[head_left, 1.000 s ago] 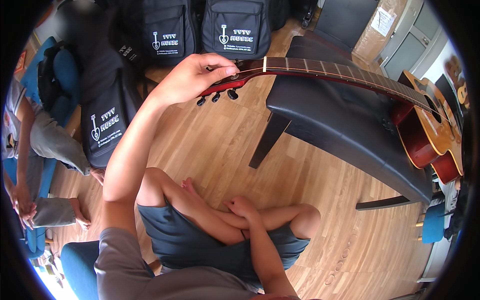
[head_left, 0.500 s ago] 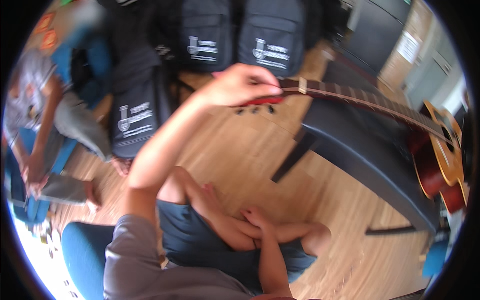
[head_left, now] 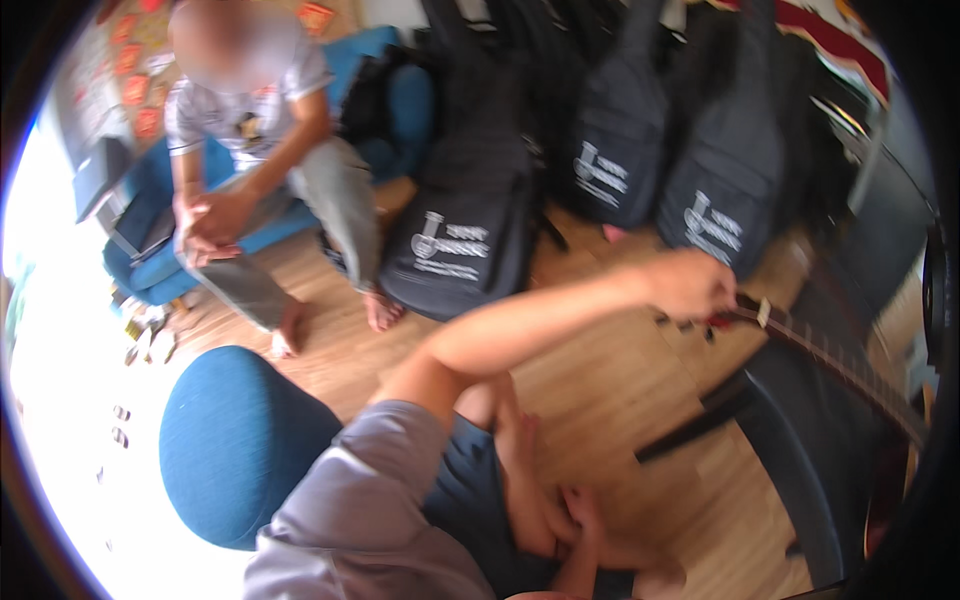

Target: The person sits on the floor and tunes an acoustic guitar resting on a bench. They repeatedly turn the tuning pegs on the headstock and pluck the strings to check pitch, adjusting each string in sequence.

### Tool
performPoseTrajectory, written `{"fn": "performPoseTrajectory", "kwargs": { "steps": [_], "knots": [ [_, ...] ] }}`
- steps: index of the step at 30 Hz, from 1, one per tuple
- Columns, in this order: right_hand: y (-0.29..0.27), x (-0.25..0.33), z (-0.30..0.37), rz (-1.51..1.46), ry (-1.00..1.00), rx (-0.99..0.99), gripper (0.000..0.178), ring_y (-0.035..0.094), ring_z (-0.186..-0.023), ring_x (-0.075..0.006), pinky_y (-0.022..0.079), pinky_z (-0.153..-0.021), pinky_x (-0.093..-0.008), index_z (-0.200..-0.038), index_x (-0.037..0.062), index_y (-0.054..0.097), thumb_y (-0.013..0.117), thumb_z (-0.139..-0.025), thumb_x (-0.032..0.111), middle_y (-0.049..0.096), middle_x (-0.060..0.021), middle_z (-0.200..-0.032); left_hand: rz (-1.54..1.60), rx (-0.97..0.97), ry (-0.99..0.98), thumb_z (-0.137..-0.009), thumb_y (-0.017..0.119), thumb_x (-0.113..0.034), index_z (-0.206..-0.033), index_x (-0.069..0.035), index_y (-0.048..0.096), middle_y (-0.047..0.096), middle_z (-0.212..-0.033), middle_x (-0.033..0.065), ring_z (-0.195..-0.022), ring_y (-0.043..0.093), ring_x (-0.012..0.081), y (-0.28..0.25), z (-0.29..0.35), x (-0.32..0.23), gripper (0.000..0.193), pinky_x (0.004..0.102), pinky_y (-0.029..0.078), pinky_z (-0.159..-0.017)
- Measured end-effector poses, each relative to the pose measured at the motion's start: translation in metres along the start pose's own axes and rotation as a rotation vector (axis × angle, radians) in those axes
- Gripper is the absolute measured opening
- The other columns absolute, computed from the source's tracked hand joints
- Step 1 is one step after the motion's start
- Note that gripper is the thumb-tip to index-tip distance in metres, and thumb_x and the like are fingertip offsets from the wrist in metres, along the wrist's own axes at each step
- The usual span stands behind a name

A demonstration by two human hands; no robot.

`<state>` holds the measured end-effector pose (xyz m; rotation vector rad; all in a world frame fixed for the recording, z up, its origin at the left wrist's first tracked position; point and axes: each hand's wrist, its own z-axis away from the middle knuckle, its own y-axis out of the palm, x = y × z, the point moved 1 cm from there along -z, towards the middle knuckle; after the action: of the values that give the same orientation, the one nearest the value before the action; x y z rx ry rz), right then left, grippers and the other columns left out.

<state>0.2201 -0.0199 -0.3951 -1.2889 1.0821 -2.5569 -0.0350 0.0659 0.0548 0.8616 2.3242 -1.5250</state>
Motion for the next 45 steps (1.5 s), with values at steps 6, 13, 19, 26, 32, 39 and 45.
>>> {"fn": "performPoseTrajectory", "kwargs": {
  "steps": [6, 13, 19, 26, 32, 39, 45],
  "knots": [
    [-0.006, 0.012, 0.001, -0.020, 0.085, 0.108, 0.051, 0.073, -0.078, -0.0349, 0.055, -0.075, -0.0454, -0.092, 0.0021, 0.079, 0.065, -0.099, 0.051, 0.075, -0.0193, -0.083, 0.075, 0.026, -0.056, -0.104, 0.069, -0.024, -0.110, -0.003, 0.076, 0.076, -0.093, 0.0081, -0.083, 0.072, 0.0140, -0.005, 0.014, 0.011, 0.022, 0.0315, 0.058, -0.075],
    [-0.016, 0.022, 0.013, -0.118, 0.113, 0.067, 0.049, 0.074, -0.079, -0.0329, 0.056, -0.076, -0.0430, -0.086, 0.0030, 0.080, 0.067, -0.097, 0.049, 0.076, -0.0176, -0.082, 0.217, 0.097, -0.125, -0.111, 0.056, -0.025, -0.126, -0.003, 0.071, 0.076, -0.112, 0.0090, -0.109, 0.070, 0.0176, -0.002, 0.007, 0.001, 0.031, 0.0322, 0.054, -0.099],
    [-0.010, 0.017, 0.009, -0.126, 0.114, 0.079, 0.049, 0.074, -0.079, -0.0297, 0.056, -0.074, -0.0414, -0.088, 0.0039, 0.080, 0.067, -0.099, 0.050, 0.077, -0.0161, -0.083, 0.124, 0.118, -0.060, -0.111, 0.057, -0.027, -0.127, -0.004, 0.071, 0.074, -0.114, 0.0097, -0.105, 0.070, 0.0206, -0.004, 0.008, -0.006, 0.031, 0.0334, 0.053, -0.096],
    [-0.006, 0.013, 0.006, -0.155, 0.103, 0.077, 0.049, 0.073, -0.078, -0.0290, 0.055, -0.073, -0.0412, -0.088, 0.0038, 0.080, 0.066, -0.099, 0.049, 0.077, -0.0157, -0.083, 0.127, 0.095, -0.084, -0.110, 0.058, -0.026, -0.123, -0.012, 0.072, 0.075, -0.098, 0.0050, -0.077, 0.064, 0.0117, -0.001, 0.006, -0.004, 0.024, 0.0307, 0.052, -0.072],
    [-0.004, 0.012, 0.006, -0.076, 0.096, 0.081, 0.050, 0.073, -0.078, -0.0288, 0.055, -0.073, -0.0410, -0.090, 0.0040, 0.080, 0.065, -0.100, 0.051, 0.077, -0.0151, -0.083, 0.146, 0.100, -0.015, -0.109, 0.059, -0.020, -0.125, -0.012, 0.072, 0.073, -0.105, 0.0049, -0.083, 0.065, 0.0121, 0.000, 0.006, -0.006, 0.022, 0.0297, 0.053, -0.075],
    [-0.008, 0.014, 0.006, -0.090, 0.088, 0.061, 0.053, 0.071, -0.075, -0.0292, 0.054, -0.071, -0.0423, -0.088, 0.0031, 0.079, 0.064, -0.100, 0.052, 0.075, -0.0163, -0.081, 0.108, 0.112, -0.005, -0.109, 0.059, -0.022, -0.129, -0.019, 0.072, 0.071, -0.114, 0.0076, -0.081, 0.068, 0.0134, -0.002, 0.004, -0.002, 0.024, 0.0311, 0.055, -0.072],
    [-0.002, 0.006, 0.004, -0.123, 0.065, 0.054, 0.055, 0.068, -0.070, -0.0305, 0.052, -0.068, -0.0437, -0.086, 0.0013, 0.077, 0.065, -0.100, 0.053, 0.073, -0.0184, -0.077, 0.164, 0.161, -0.097, -0.110, 0.058, -0.017, -0.128, -0.009, 0.070, 0.068, -0.114, 0.0047, -0.082, 0.063, 0.0099, -0.003, 0.004, -0.013, 0.023, 0.0282, 0.053, -0.070]
  ]
}}
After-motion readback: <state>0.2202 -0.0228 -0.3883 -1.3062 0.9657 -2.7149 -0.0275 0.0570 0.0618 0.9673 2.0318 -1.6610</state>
